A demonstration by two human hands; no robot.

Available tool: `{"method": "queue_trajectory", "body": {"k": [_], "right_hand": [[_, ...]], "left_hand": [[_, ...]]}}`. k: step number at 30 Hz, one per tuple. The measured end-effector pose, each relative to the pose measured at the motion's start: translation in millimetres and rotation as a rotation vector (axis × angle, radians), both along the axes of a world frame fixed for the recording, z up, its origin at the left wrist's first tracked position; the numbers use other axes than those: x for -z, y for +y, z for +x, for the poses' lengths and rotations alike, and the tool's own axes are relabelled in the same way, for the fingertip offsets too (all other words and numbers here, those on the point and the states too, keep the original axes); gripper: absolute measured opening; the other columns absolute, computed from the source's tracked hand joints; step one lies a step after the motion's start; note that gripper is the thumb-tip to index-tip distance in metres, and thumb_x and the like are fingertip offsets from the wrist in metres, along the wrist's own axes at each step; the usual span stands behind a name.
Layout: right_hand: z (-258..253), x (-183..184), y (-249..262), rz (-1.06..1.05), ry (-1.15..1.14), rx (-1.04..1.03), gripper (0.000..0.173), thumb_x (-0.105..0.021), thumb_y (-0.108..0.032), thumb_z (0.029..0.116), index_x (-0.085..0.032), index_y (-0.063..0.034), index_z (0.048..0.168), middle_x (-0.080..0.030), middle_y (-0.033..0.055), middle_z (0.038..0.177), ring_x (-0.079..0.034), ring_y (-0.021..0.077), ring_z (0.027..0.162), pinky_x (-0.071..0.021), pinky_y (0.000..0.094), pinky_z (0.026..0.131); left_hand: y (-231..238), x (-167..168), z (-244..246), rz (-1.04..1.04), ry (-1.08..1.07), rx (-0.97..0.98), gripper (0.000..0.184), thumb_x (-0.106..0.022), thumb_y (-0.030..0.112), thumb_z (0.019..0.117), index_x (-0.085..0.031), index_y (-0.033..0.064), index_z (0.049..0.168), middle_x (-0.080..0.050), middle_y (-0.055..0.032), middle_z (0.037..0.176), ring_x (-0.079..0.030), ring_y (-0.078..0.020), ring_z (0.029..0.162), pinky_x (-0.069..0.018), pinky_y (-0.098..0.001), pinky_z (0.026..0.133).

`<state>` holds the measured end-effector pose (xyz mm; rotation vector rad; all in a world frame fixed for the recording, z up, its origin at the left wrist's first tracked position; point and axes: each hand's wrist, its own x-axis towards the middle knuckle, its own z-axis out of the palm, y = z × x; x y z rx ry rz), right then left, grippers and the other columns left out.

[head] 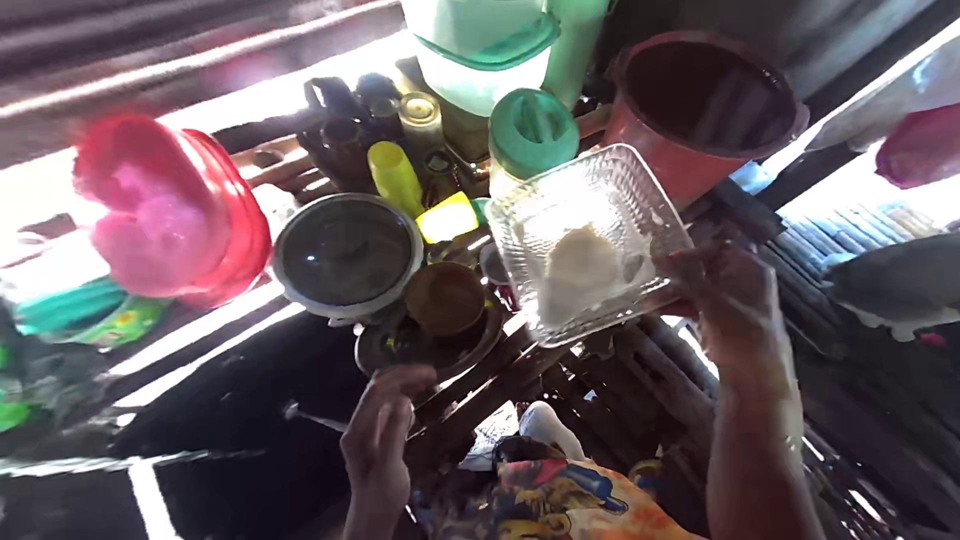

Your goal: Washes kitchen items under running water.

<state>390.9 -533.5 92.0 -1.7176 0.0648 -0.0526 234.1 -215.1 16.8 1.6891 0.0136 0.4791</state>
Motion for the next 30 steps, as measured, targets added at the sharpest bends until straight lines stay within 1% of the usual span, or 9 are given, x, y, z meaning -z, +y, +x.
{"method": "queue_trajectory", "body": {"k": [4, 6, 8, 11, 16, 20, 23, 27, 30], "right_hand": [[-71, 2, 106, 0.233, 0.079, -0.25, 0.026, -0.061, 0.0, 0.0893, -0.058, -0.0058, 0.114, -0.072, 0.0052, 0.103, -0.073, 0.0184, 0.07, -0.0665, 0.0381, 0.059], [-106, 8, 158, 0.224, 0.107, -0.405, 0.024, -0.063, 0.0, 0.0876, -0.059, -0.001, 0.111, -0.071, 0.0061, 0.107, -0.074, 0.0163, 0.076, -0.067, 0.0368, 0.062], [-138, 20, 205, 0.196, 0.152, -0.521, 0.021, -0.064, -0.002, 0.0884, -0.059, 0.0017, 0.109, -0.069, 0.0087, 0.111, -0.073, 0.0136, 0.082, -0.0654, 0.0326, 0.065], [-173, 39, 266, 0.143, 0.299, -0.627, 0.023, -0.065, -0.001, 0.0904, -0.058, 0.0049, 0.112, -0.066, 0.013, 0.116, -0.072, 0.0135, 0.086, -0.0644, 0.0294, 0.069], [-178, 103, 349, 0.019, 0.404, -0.799, 0.02, -0.066, -0.004, 0.0965, -0.064, 0.0078, 0.113, -0.071, 0.0173, 0.103, -0.074, 0.0218, 0.081, -0.0662, 0.0375, 0.073], [-169, 146, 396, 0.135, 0.547, -0.772, 0.026, -0.061, -0.009, 0.1018, -0.062, 0.0057, 0.123, -0.069, 0.0195, 0.108, -0.073, 0.0254, 0.085, -0.0642, 0.0409, 0.074], [-165, 152, 420, 0.195, 0.755, -0.806, 0.037, -0.046, -0.012, 0.108, -0.05, -0.0018, 0.144, -0.064, 0.0209, 0.122, -0.071, 0.0303, 0.094, -0.0626, 0.0471, 0.078], [-179, 139, 428, 0.15, 0.676, -0.791, 0.034, -0.039, -0.002, 0.1081, -0.054, -0.0003, 0.138, -0.067, 0.019, 0.115, -0.073, 0.0263, 0.086, -0.0642, 0.0443, 0.074], [-176, 148, 428, 0.12, 0.609, -0.697, 0.033, -0.042, 0.0, 0.1065, -0.054, 0.0008, 0.137, -0.066, 0.0182, 0.114, -0.072, 0.0238, 0.083, -0.0635, 0.0413, 0.074]], "left_hand": [[35, -33, -27, -0.42, 0.238, -0.109, 0.088, -0.041, 0.082, 0.0897, -0.046, 0.0154, 0.147, -0.066, 0.0016, 0.132, -0.065, -0.0165, 0.119, -0.0577, -0.0385, 0.095], [63, -35, -61, -0.431, 0.275, -0.249, 0.078, -0.043, 0.076, 0.0944, -0.051, 0.0172, 0.145, -0.066, 0.0043, 0.132, -0.064, -0.0104, 0.118, -0.0568, -0.0312, 0.095], [98, -22, -103, -0.362, 0.324, -0.378, 0.056, -0.044, 0.05, 0.1043, -0.052, 0.0136, 0.145, -0.064, 0.0011, 0.134, -0.062, -0.0101, 0.118, -0.0538, -0.0289, 0.097], [147, -4, -146, -0.381, 0.436, -0.522, 0.044, -0.035, 0.031, 0.1086, -0.054, 0.0094, 0.142, -0.072, -0.0027, 0.113, -0.07, -0.011, 0.097, -0.0591, -0.0279, 0.081], [219, 49, -172, -0.337, 0.505, -0.658, 0.047, -0.031, 0.037, 0.112, -0.053, 0.0097, 0.143, -0.072, -0.0095, 0.114, -0.07, -0.0157, 0.093, -0.0575, -0.0356, 0.081], [249, 80, -170, -0.273, 0.491, -0.757, 0.048, -0.035, 0.039, 0.1117, -0.054, 0.0074, 0.142, -0.065, -0.0152, 0.127, -0.064, -0.0219, 0.11, -0.0528, -0.047, 0.095], [260, 90, -168, -0.26, 0.472, -0.757, 0.051, -0.035, 0.042, 0.1116, -0.053, 0.0074, 0.144, -0.064, -0.016, 0.132, -0.062, -0.0257, 0.117, -0.0497, -0.0503, 0.1], [280, 105, -167, -0.336, 0.388, -0.693, 0.05, -0.031, 0.04, 0.1122, -0.056, 0.0092, 0.142, -0.068, -0.0108, 0.127, -0.066, -0.0167, 0.111, -0.0537, -0.0399, 0.097], [291, 111, -168, -0.362, 0.441, -0.646, 0.056, -0.022, 0.042, 0.1123, -0.045, 0.0099, 0.152, -0.062, -0.0131, 0.138, -0.065, -0.0224, 0.114, -0.0521, -0.0431, 0.092]]}}
